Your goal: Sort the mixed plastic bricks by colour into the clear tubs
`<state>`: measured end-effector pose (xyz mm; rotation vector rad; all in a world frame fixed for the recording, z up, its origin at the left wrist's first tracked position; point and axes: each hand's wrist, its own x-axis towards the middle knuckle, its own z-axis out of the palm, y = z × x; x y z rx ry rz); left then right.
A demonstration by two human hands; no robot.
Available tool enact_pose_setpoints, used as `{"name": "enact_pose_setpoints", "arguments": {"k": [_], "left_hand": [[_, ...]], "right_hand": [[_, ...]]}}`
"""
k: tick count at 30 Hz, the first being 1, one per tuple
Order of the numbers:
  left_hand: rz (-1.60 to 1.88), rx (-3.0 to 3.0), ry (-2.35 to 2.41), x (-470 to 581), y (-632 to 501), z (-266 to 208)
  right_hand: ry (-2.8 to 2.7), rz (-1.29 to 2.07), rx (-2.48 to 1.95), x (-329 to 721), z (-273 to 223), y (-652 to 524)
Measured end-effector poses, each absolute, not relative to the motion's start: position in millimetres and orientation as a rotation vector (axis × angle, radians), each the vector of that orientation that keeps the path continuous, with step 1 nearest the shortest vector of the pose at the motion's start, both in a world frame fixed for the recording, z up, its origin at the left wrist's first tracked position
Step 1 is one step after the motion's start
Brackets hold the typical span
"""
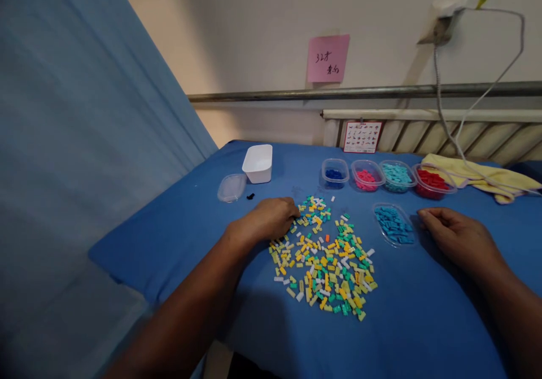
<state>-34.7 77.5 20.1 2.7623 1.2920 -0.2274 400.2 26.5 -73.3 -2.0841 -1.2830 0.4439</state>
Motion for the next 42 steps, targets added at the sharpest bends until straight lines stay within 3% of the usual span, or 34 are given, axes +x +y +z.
{"name": "enact_pose_setpoints", "arguments": {"k": [11,23,33,42], "left_hand": [[-0.155,2.708,1.297,-33.5,76.1,23.8],[0.509,1.909,1.125,-41.6,85.9,10.9],[0.317,2.288,0.893,69.3,99.8,21.9],[0.143,2.701,0.963,176.1,138.1,20.1]], "right_hand": [[-1.267,0.43,-2.078,392.4,-66.3,24.4],[-1.315,0.395,-1.97,384.3,-62.5,25.9],[-1.34,0.414,-1.809,384.1,-65.7,34.4],[-1.349,0.423,-1.729,382.8,-66.7,35.5]]}}
